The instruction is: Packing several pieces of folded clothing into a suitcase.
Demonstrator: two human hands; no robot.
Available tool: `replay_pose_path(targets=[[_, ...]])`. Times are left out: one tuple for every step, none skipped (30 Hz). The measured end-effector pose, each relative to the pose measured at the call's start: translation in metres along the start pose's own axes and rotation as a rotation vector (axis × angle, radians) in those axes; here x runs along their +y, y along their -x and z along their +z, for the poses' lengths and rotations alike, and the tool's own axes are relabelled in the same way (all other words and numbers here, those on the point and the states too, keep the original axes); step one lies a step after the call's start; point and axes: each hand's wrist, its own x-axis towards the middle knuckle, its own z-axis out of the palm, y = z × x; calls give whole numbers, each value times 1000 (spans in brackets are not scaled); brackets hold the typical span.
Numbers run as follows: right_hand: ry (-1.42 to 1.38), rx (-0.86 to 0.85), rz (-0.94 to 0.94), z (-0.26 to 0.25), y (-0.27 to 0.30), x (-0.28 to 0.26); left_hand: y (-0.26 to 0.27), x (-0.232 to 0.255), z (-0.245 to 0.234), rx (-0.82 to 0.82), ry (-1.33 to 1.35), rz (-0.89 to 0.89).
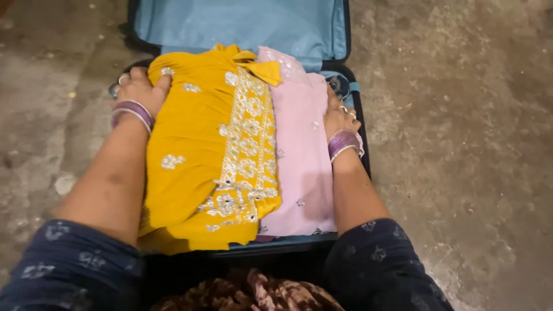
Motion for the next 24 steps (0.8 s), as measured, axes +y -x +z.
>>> replay_pose_path(targets=[[-6,14,-9,1,0,1,2,-4,0,16,5,3],[-50,55,4,1,1,3,6,-8,-1,44,62,38],[-95,94,17,1,3,4,10,-13,-2,72,118,74],[-100,107,9,0,2,8,14,-19,-5,87,122,78],[-138,109,14,1,4,11,19,-27,-8,74,166,138],[-177,110,18,3,5,15,24,-36,-9,61,209,198],[-181,112,14,15,-6,30,40,-35,-21,67,208,197],[-237,135,-100,27,-16,46,55,-35,-33,113,180,256],[-287,146,-207,43,-19,66,75,-37,-38,145,151,311],[-286,136,-204,36,-8,64,97,-35,-46,137,148,305],[-399,128,-253,25,-1,64,116,-28,-52,172,116,359],[-512,119,-302,13,5,65,134,-21,-58,207,84,412],[-504,120,-297,-11,24,57,141,-15,-55,201,91,416],[-553,81,-172,-35,43,48,149,-9,-52,217,79,484],[-605,45,-46,-57,60,38,155,-2,-50,235,64,556],[-601,52,-40,-77,77,36,151,0,-39,231,69,564],[-713,-55,63,-94,94,32,148,1,-27,263,60,609],[-824,-162,166,-111,110,28,143,3,-15,295,51,655],[-824,-158,172,-107,123,27,143,3,-10,291,52,661],[-607,-284,14,-104,135,26,141,4,-5,329,83,666],[-384,-414,-139,-98,147,25,141,3,2,363,112,666],[-384,-416,-131,-92,150,16,142,4,2,354,113,669],[-161,-457,-182,-86,151,6,142,4,2,360,135,656],[62,-495,-231,-80,152,-4,143,4,2,366,157,644]])
